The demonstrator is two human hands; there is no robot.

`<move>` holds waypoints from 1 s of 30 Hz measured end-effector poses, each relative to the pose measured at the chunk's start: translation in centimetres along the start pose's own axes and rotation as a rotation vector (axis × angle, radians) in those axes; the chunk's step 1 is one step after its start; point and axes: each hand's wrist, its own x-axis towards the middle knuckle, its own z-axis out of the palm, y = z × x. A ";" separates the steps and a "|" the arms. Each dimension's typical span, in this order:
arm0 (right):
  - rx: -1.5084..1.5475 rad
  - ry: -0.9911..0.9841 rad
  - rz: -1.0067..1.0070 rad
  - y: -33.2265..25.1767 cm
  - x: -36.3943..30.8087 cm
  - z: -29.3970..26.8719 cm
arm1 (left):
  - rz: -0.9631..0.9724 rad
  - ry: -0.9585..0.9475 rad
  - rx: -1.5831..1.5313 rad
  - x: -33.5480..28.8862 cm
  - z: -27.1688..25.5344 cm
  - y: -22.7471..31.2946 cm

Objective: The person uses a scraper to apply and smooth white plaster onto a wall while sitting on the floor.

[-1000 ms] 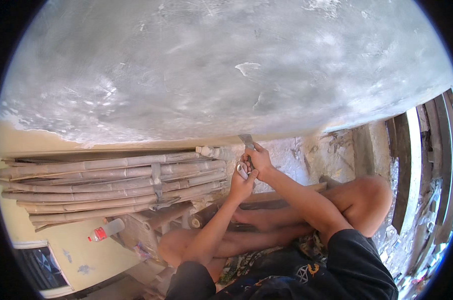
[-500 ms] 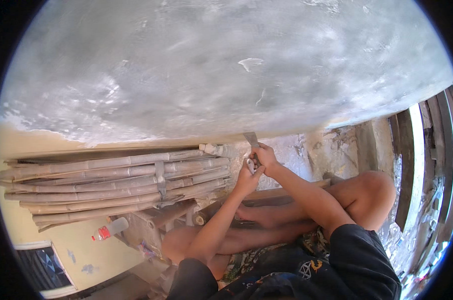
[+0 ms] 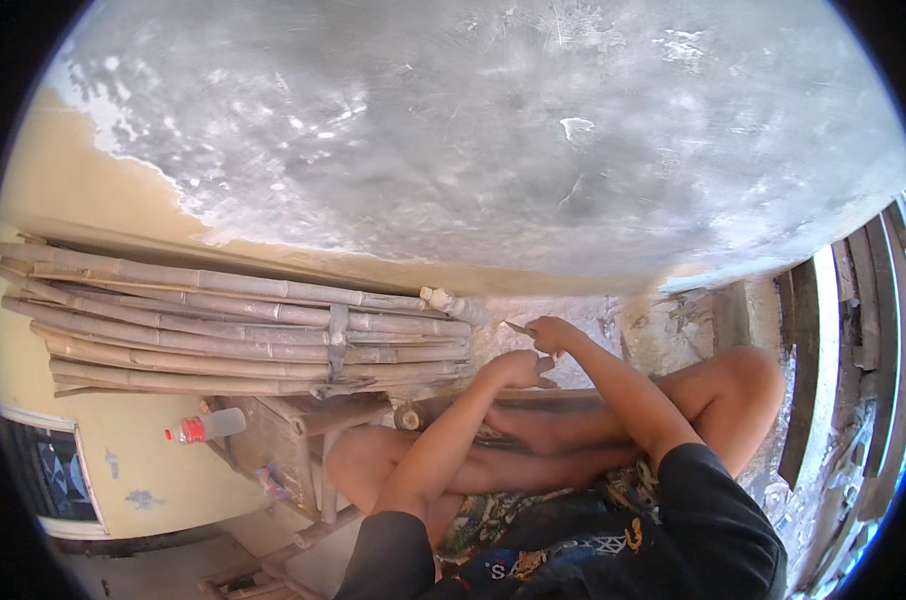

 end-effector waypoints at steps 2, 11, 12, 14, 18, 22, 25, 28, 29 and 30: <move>-0.048 0.082 -0.109 -0.4 0.2 0.2 | 0.032 0.001 -0.011 -1.0 -0.6 1.2; -0.439 -0.050 0.032 -0.6 -6.9 -1.7 | -0.144 0.573 -0.590 -5.9 -1.2 -5.8; -0.487 -0.071 0.116 -0.9 -9.0 -2.8 | -0.196 0.661 -0.815 -6.6 -2.4 -5.1; -0.484 -0.012 0.144 -1.5 -12.2 -3.9 | -0.245 0.752 -1.037 -6.0 -4.1 -5.1; -0.263 0.239 0.089 -3.3 -15.8 -2.3 | -0.336 1.118 -1.254 -1.3 -3.4 -9.0; -0.220 0.195 0.078 -1.7 -13.7 1.2 | -0.630 1.503 -1.635 5.0 -4.2 -6.9; -0.264 0.080 0.148 -0.1 -12.0 2.0 | -0.403 1.563 -1.811 6.7 -4.3 -3.7; -0.222 0.058 0.154 0.4 -10.8 2.1 | -0.416 1.715 -1.708 8.9 -4.7 -4.2; -0.190 0.056 0.164 0.2 -10.7 1.9 | -0.427 1.714 -1.703 9.8 -4.6 -4.9; -0.184 0.051 0.166 0.1 -10.6 1.7 | -0.412 1.707 -1.725 10.8 -4.6 -5.5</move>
